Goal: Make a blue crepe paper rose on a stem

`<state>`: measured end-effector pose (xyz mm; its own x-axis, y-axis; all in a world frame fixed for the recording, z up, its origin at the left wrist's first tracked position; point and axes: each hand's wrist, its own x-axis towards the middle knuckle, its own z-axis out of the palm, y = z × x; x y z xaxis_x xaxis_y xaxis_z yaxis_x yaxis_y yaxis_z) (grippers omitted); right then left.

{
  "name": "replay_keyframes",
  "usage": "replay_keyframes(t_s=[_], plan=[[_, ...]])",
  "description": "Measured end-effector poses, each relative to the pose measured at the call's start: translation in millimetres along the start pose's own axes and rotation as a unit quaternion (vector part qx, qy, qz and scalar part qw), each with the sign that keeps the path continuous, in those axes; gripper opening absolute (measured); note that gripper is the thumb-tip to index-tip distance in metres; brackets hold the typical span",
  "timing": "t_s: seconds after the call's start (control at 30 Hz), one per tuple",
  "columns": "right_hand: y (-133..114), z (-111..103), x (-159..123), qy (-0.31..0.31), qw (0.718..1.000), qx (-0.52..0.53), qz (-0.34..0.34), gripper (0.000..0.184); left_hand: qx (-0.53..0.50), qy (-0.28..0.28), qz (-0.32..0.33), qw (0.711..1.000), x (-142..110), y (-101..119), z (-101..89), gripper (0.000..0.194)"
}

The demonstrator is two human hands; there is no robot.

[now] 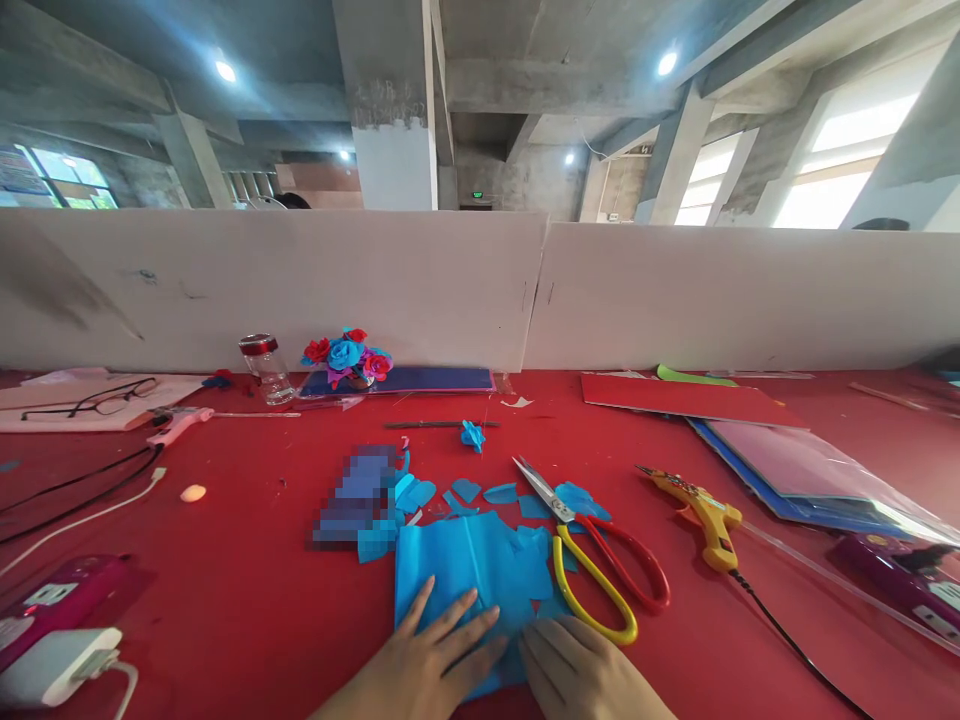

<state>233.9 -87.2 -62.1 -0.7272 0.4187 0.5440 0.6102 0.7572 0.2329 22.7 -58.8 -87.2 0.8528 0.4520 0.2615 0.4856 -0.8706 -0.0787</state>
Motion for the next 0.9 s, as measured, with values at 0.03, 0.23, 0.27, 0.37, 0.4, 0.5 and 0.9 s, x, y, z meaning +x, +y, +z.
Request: replay_keyframes(t_s=[0.03,0.23,0.27,0.37,0.4,0.5,0.9], plan=[[1.7,-1.0,-1.3,-0.009,1.000,0.005,-0.006,0.043,-0.005,-0.008,-0.005,1.000,-2.0,-0.1,6.3,0.038],[9.2,-3.2,-7.2,0.030,0.999,0.028,-0.029,0.039,-0.077,-0.058,-0.044,0.994,-13.5,-0.2,24.2,0.051],[11.0,-4.6,-9.0,0.025,0.998,0.046,-0.022,0.037,-0.095,-0.067,-0.051,0.992,-12.8,0.1,21.9,0.052],[23.6,-9.9,-20.3,-0.030,0.994,0.098,0.040,0.026,-0.141,-0.091,-0.079,0.983,-4.7,-2.1,4.6,0.041],[30.7,-10.9,-26.3,-0.051,0.991,0.099,0.078,0.022,-0.153,-0.094,-0.090,0.980,0.1,-4.8,-3.2,0.037],[57.4,-7.2,-47.6,-0.035,0.970,0.031,0.240,0.026,-0.194,-0.098,-0.110,0.970,19.4,-20.1,-24.9,0.030],[88.5,22.1,-36.5,-0.192,0.863,0.079,0.460,0.024,-0.281,-0.169,0.061,0.943,65.5,-33.6,-33.6,0.044]])
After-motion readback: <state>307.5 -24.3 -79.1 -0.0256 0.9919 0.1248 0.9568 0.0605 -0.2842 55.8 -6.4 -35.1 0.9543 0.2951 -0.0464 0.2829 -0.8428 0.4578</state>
